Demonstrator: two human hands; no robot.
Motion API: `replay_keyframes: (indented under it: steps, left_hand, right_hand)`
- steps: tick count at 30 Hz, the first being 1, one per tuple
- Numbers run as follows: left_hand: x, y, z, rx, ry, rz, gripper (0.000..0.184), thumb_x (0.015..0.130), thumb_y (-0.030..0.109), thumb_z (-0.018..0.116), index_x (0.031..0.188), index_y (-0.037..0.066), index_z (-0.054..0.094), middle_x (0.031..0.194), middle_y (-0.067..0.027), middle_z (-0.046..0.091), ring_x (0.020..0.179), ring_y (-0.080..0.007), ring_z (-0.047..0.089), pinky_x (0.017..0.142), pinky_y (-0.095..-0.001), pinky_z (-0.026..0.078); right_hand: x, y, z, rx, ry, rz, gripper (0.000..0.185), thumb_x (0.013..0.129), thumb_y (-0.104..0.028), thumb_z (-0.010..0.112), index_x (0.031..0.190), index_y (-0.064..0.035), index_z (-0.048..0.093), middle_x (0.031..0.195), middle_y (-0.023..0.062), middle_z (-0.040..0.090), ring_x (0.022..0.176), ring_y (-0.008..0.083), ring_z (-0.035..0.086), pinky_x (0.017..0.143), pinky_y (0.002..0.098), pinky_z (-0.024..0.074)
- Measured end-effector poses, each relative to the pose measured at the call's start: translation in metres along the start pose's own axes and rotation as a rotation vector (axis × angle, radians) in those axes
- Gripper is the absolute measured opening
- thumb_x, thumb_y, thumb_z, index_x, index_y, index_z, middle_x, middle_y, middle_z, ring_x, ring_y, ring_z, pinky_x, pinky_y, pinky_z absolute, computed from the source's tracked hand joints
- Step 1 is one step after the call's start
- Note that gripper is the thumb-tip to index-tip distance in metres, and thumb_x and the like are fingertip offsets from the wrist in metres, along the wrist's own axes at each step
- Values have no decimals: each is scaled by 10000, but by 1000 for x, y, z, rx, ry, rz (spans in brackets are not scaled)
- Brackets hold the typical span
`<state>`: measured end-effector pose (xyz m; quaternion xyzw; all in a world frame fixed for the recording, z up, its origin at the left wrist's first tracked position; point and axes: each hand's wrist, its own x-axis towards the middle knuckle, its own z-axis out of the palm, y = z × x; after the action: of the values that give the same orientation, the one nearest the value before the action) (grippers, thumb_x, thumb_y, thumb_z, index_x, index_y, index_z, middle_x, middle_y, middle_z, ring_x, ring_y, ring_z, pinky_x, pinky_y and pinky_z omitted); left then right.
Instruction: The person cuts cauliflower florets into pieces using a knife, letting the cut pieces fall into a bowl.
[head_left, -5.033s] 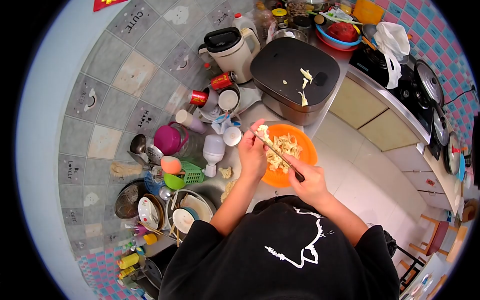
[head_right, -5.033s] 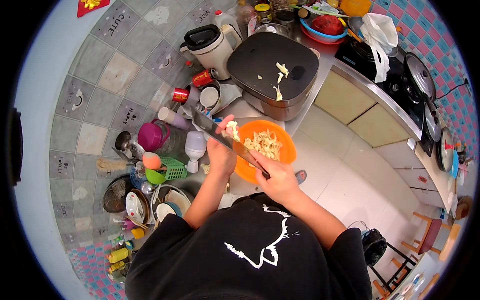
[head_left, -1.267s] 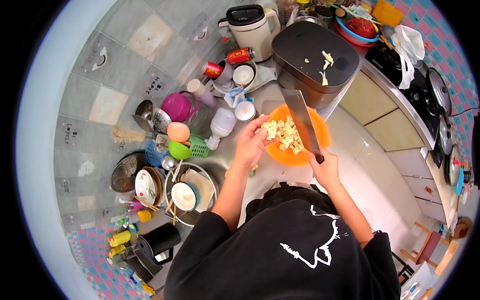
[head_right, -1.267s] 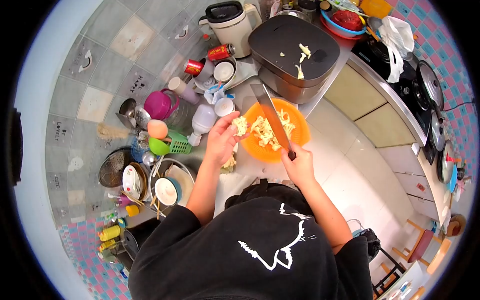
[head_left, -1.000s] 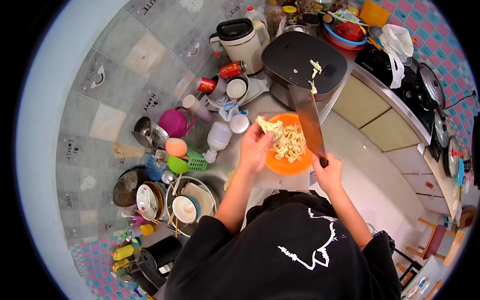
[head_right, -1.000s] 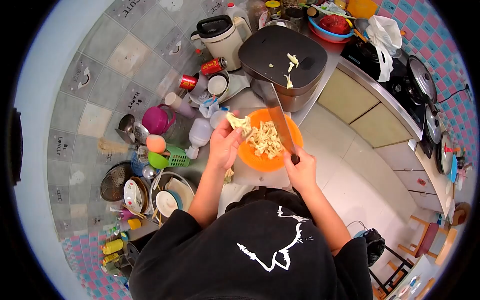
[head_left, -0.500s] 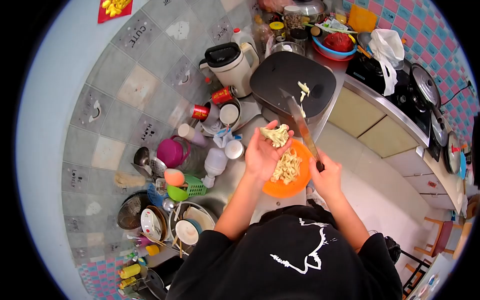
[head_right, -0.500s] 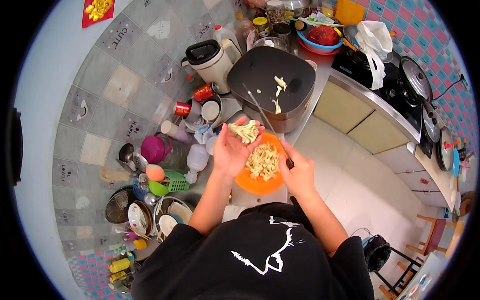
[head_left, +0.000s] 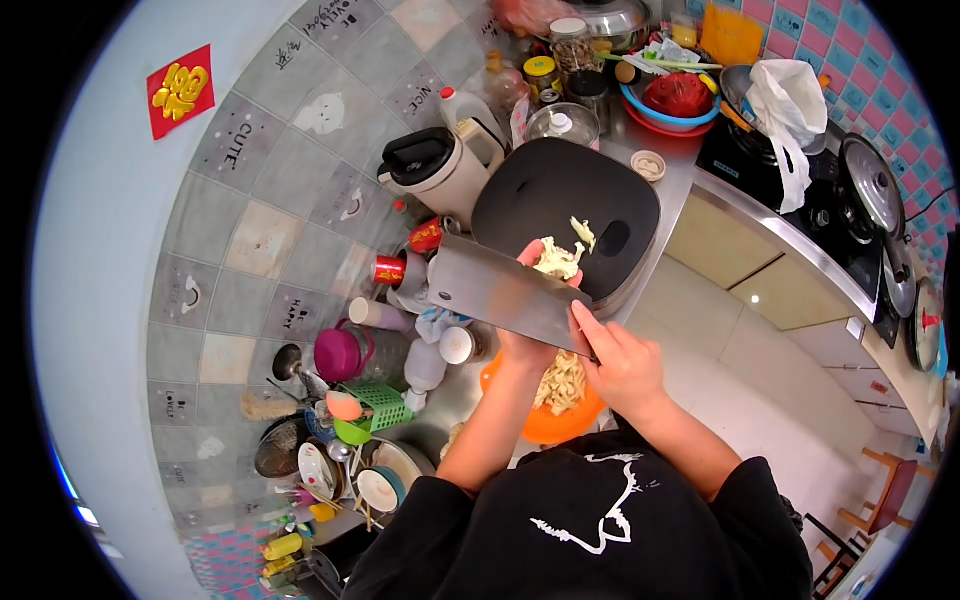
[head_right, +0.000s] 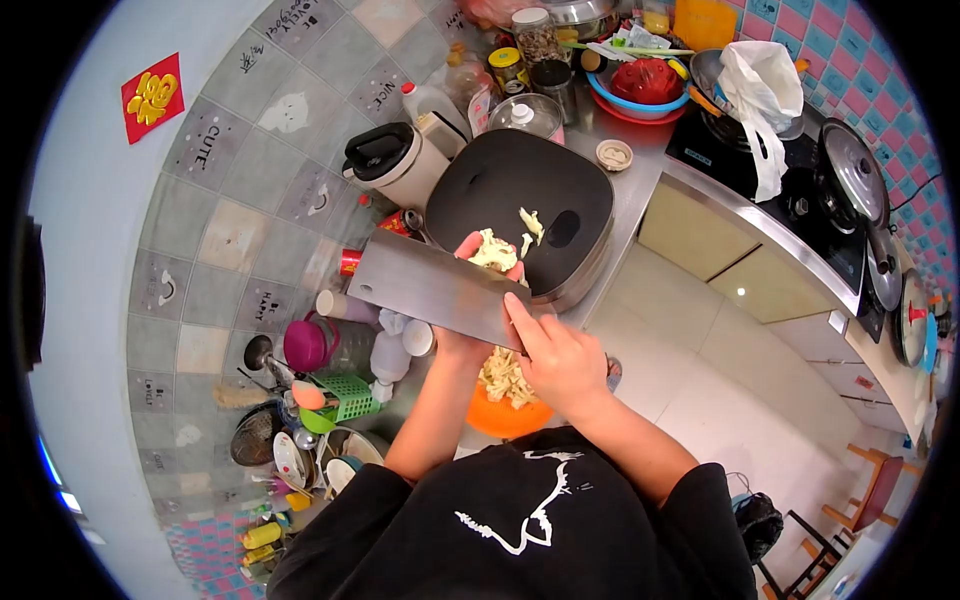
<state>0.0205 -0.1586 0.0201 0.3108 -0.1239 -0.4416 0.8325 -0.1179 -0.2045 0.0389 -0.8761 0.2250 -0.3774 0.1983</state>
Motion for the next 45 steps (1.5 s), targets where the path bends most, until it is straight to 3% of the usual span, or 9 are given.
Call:
replay_keyframes:
  steps: [6,16,18,24,31,33,40,42,45]
  left_hand:
    - [14,-9,-1,179,80,166,516,905,394,404,1275,36,374,1173,-97,491,1047,-243,523,940,-446,426]
    - [9,-12,-16,117,98,76,546,901,381,417,1350,88,310,1130,-96,526,962,-242,568,857,-370,488]
    - [4,-14,-8,127,224,77,530,908,383,398,1352,107,316,1105,-78,535,967,-218,561,847,-357,480]
    - [-2,-12,4,125,311,146,530,911,380,379,1352,92,317,1101,-47,524,965,-173,542,859,-327,454]
    - [-7,-8,3,241,302,239,505,924,334,377,1339,51,321,1122,-60,514,982,-172,536,867,-325,452]
    - [-5,-10,-6,255,194,265,488,928,302,392,1334,40,323,1154,-79,508,995,-175,535,876,-327,449]
    - [5,-8,-3,11,209,163,474,918,281,440,1317,46,339,1213,-116,488,1036,-231,529,906,-369,440]
    - [5,-9,1,77,255,115,428,930,240,417,1312,54,365,1127,-57,518,974,-166,542,851,-321,455]
    - [3,-11,-6,136,297,86,416,927,240,425,1297,52,385,1113,-62,524,969,-170,545,851,-323,458]
  right_hand:
    - [8,16,-1,-83,-59,-12,426,685,-104,666,1106,-129,606,576,14,443,458,163,498,401,310,417]
    - [16,17,1,-113,-66,-66,387,692,-97,655,1076,-126,621,560,13,406,457,152,478,408,301,412]
    - [18,16,2,-125,-55,-87,373,697,-96,648,1069,-121,623,562,12,400,465,150,477,412,298,411]
    - [20,18,2,-94,-119,-86,356,705,-110,640,1060,-117,625,578,13,420,483,155,497,421,305,420]
    - [15,22,-1,-109,-159,-37,386,687,-123,653,1071,-139,619,572,17,446,476,173,509,431,309,433]
    - [15,25,0,-56,-179,12,412,667,-122,673,1074,-148,616,571,21,457,479,187,518,433,317,434]
    - [16,26,4,8,-153,3,459,633,-107,697,1083,-146,609,585,25,475,496,195,531,436,327,437]
    - [15,29,4,7,-184,24,471,637,-111,695,1097,-152,601,589,27,476,506,193,536,433,327,437]
    - [15,31,5,-14,-162,18,461,649,-119,689,1099,-158,600,583,29,469,503,197,533,429,333,435]
